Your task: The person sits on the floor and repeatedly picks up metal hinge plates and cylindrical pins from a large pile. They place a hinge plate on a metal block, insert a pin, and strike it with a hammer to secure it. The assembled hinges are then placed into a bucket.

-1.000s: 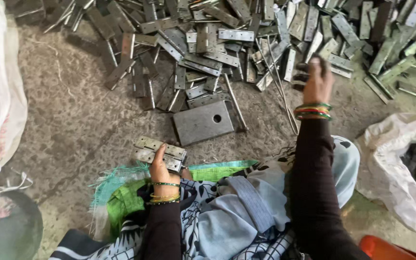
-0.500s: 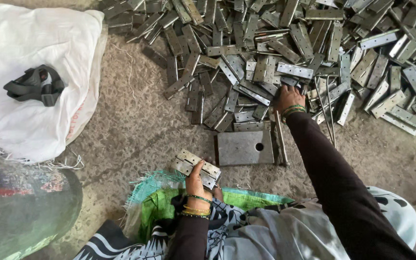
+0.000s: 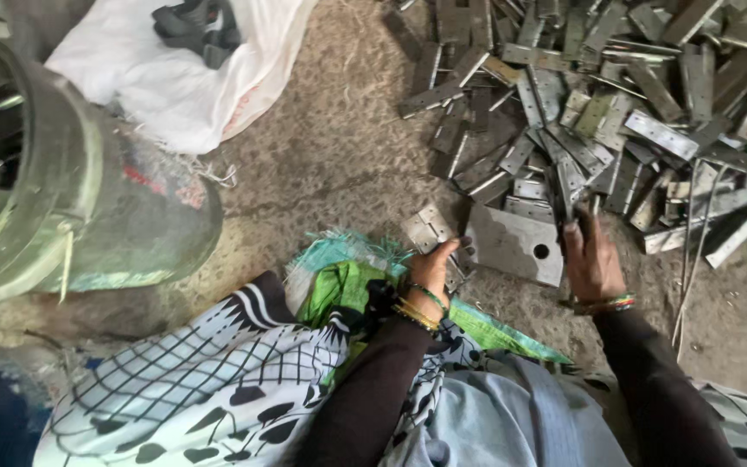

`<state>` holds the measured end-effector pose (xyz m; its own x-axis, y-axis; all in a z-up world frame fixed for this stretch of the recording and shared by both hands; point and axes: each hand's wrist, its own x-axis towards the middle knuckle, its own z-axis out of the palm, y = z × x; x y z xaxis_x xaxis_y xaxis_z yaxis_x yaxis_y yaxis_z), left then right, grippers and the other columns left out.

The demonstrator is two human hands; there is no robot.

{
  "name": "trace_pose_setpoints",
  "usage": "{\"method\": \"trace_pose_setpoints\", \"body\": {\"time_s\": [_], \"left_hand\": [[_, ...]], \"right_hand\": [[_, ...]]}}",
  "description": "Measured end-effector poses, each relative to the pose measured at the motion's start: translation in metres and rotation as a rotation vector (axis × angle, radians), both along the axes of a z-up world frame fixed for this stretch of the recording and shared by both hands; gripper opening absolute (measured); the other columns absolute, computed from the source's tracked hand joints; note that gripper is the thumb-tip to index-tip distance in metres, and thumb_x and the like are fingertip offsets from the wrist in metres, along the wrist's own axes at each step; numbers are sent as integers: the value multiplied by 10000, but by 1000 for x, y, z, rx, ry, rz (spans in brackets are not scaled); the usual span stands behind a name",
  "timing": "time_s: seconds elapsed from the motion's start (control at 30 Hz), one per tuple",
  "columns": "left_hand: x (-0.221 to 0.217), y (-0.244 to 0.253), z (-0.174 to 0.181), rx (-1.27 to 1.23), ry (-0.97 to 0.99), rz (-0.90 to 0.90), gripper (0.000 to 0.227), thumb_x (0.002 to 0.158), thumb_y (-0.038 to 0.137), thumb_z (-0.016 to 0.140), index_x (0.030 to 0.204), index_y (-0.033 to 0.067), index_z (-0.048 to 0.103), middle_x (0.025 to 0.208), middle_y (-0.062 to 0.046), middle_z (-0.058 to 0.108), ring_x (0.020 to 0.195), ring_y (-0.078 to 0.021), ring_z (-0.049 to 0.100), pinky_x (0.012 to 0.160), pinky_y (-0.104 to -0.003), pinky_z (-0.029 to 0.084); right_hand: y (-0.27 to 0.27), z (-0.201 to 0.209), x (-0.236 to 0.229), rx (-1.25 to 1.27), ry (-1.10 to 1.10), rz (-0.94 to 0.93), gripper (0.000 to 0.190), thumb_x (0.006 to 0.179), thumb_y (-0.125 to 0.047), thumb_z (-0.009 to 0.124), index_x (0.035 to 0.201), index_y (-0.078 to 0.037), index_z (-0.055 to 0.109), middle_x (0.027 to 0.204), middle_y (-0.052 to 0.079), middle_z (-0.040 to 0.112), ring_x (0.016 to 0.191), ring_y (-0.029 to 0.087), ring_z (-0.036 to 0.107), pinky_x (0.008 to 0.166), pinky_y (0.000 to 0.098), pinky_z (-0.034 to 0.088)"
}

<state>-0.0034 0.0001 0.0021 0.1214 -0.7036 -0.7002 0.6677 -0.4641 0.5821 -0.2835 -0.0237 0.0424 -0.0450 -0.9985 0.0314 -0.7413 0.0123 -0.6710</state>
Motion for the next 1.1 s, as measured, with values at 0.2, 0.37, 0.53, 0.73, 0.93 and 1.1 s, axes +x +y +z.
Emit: {"method": "trace_pose_setpoints", "body": {"time_s": [0.2, 0.37, 0.53, 0.73, 0.93, 1.1], "left_hand": [[1, -3, 17, -101, -25, -8, 449, 728, 232, 863, 1093, 14, 719, 986, -29, 713, 856, -170, 653, 754, -355, 527], [-3, -5, 22, 79, -251, -188, 688, 885, 457, 889, 1217, -91, 639, 1151, -103, 659, 1017, -174, 578, 855, -341, 497], [15, -3, 27, -156, 57, -110, 641, 745, 383, 858, 1245, 52, 631, 1078, -51, 656, 923, -194, 619, 751, -376, 524], [41, -1, 35, -143, 408, 8, 445, 846, 264, 878, 1186, 85, 653, 1058, -62, 671, 938, -247, 641, 794, -432, 522], [41, -9, 51, -356, 649, -15, 438, 798, 284, 832, 1184, 141, 684, 1185, -61, 711, 1078, -268, 683, 905, -491, 556], [31, -16, 35, -358, 557, 53, 453, 932, 258, 846, 1319, 66, 707, 1395, -117, 609, 1267, -260, 566, 1071, -453, 462]], "right_hand": [[-12, -45, 30, 67, 132, 137, 355, 1069, -340, 525, 1147, -40, 700, 865, 269, 708, 774, 464, 695, 662, 522, 548], [13, 21, 75, 38, 284, 195, 297, 1051, -321, 546, 1210, -110, 683, 859, 226, 720, 797, 413, 718, 702, 518, 560], [52, 97, 137, -181, 194, 709, 537, 869, -302, 719, 1307, 2, 650, 1319, 285, 573, 1115, 430, 603, 894, 488, 508], [-20, 69, 100, -89, -18, 552, 229, 971, -191, 662, 1169, -97, 731, 1253, 96, 724, 1053, 237, 716, 870, 376, 614], [-145, -11, 8, -99, 641, 12, 543, 893, -424, 720, 1294, -68, 638, 1245, 213, 657, 1139, 408, 613, 919, 552, 496], [-171, -60, -13, -114, 719, -132, 552, 946, -479, 713, 1306, -72, 613, 1181, 245, 646, 1124, 432, 606, 899, 556, 487]]}}
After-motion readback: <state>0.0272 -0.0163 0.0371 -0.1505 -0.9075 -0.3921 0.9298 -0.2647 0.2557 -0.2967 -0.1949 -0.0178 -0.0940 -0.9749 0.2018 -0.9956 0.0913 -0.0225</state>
